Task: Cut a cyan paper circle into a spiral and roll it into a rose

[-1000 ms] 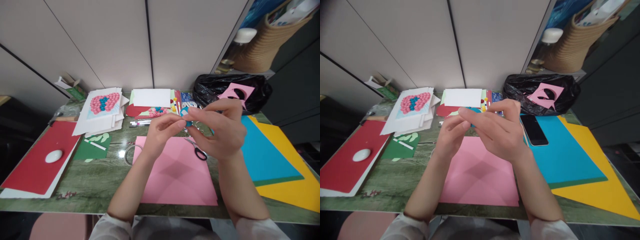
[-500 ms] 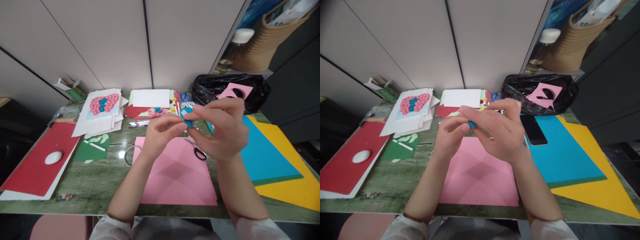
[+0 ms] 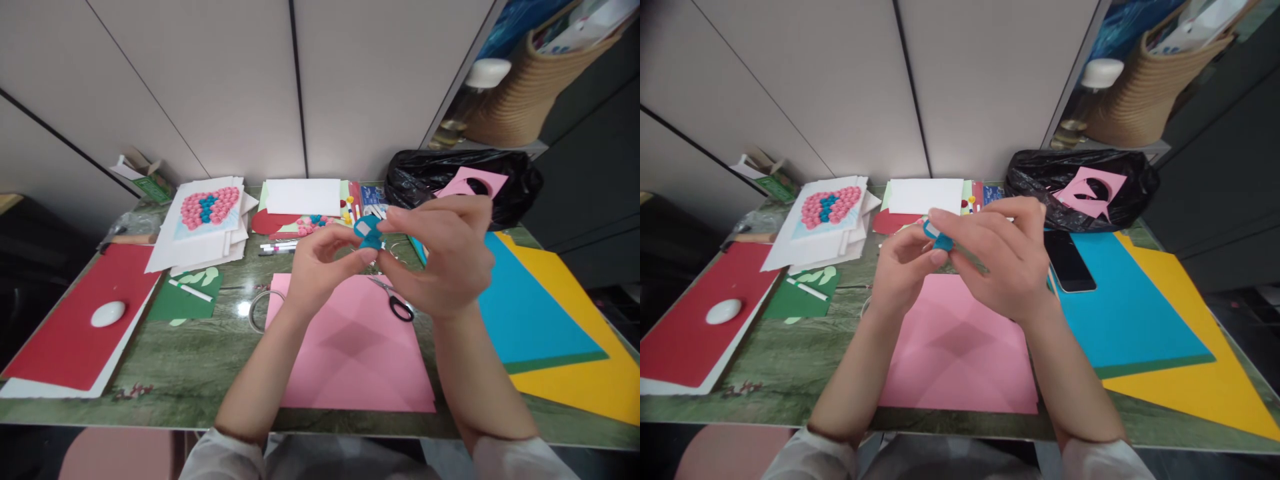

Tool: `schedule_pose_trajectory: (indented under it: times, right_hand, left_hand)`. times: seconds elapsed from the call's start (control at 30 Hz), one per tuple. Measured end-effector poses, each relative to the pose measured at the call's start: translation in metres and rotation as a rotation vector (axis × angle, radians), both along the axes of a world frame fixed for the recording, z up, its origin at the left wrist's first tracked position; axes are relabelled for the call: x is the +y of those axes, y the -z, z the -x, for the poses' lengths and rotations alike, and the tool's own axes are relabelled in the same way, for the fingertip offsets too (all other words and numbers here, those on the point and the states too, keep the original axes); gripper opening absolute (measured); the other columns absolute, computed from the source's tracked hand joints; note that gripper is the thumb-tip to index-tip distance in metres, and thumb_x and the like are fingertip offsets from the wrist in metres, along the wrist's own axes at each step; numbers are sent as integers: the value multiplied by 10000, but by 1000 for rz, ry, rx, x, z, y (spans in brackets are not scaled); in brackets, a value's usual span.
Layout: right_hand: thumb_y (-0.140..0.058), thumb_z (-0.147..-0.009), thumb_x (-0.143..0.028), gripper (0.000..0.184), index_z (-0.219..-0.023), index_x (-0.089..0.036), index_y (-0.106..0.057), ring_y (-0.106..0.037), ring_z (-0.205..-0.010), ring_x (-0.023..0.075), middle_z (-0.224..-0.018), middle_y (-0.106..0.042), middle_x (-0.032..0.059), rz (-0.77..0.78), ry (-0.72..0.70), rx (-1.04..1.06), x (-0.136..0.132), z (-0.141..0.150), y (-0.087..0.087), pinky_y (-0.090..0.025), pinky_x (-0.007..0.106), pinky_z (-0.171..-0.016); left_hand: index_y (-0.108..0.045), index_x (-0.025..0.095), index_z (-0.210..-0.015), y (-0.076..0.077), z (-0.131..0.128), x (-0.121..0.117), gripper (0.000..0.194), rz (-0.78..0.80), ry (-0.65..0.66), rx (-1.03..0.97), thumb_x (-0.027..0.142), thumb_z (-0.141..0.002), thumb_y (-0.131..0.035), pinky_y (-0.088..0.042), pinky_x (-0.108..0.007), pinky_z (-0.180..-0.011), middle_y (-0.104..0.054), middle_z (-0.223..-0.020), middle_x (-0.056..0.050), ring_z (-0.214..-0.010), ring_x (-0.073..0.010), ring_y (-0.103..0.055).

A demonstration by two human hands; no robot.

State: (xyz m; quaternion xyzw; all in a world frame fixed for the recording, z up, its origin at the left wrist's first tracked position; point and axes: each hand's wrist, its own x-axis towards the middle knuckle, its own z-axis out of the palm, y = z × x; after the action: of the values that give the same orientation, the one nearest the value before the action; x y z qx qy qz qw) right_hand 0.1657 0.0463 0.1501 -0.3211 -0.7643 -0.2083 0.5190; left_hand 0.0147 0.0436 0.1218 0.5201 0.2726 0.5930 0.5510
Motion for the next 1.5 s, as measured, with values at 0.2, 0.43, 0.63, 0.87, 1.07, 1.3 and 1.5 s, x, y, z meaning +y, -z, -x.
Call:
schedule_pose_trajectory:
  times: [0.2, 0.43, 0.63, 0.87, 1.07, 1.3, 1.5]
  right_hand:
    - [-666, -718, -110, 399, -1049, -319, -584, -598, -766, 168, -736, -700, -68, 8, -22, -20, -1, 0, 2, -485, 316, -618]
    - [-643, -758, -151, 353, -1050, -339, -584, -578, -715, 158, -662, -682, -76, 15, 1, -31, -1, 1, 3, -483, 310, -625]
    - [-624, -780, -196, 300, -1034, -352, -590, -571, -695, 166, -633, -666, -73, 22, 54, -53, -1, 0, 3, -476, 324, -617]
    - [-624, -760, -159, 381, -1088, -349, -585, -592, -772, 168, -725, -687, -61, 33, 22, -28, -1, -1, 3, -483, 323, -664]
    - [-630, -743, -166, 327, -1026, -328, -609, -614, -737, 179, -737, -694, -51, 12, 57, -34, -1, -1, 2, -488, 340, -642]
    - [-666, -694, -95, 460, -1075, -328, -556, -591, -708, 163, -703, -699, -80, -25, -31, -12, -2, 2, 0, -488, 309, -579]
    - [-619, -763, -131, 416, -1107, -349, -533, -573, -698, 151, -676, -676, -83, -7, -18, -25, -2, 2, 1, -473, 309, -602]
  left_hand:
    - [-648, 210, -793, -3, -1, -1, 124, -41, -23, 64, 244, -707, -730, -486, -292, -801, -616, -784, 2, -799, -131, -584]
    - [-655, 211, -831, -6, 2, -4, 95, -88, -70, 162, 276, -764, -674, -452, -320, -827, -602, -817, -17, -840, -160, -560]
    - [-687, 216, -848, -8, 5, -5, 104, -75, -68, 200, 289, -797, -633, -456, -320, -808, -632, -834, -25, -841, -172, -569]
    - [-680, 220, -799, -5, 3, -4, 80, -41, -41, 106, 270, -742, -703, -473, -314, -798, -639, -798, -15, -808, -153, -583]
    - [-668, 222, -788, -5, 2, -3, 106, -45, -50, 59, 232, -708, -736, -476, -295, -787, -639, -781, 2, -786, -131, -585]
    - [-663, 226, -781, -5, 2, -4, 93, -60, -55, 75, 244, -718, -729, -478, -303, -795, -623, -774, 9, -791, -133, -583]
    - [-683, 218, -782, -8, 2, -6, 91, -62, -95, 203, 305, -756, -689, -467, -323, -766, -637, -786, -17, -794, -161, -567]
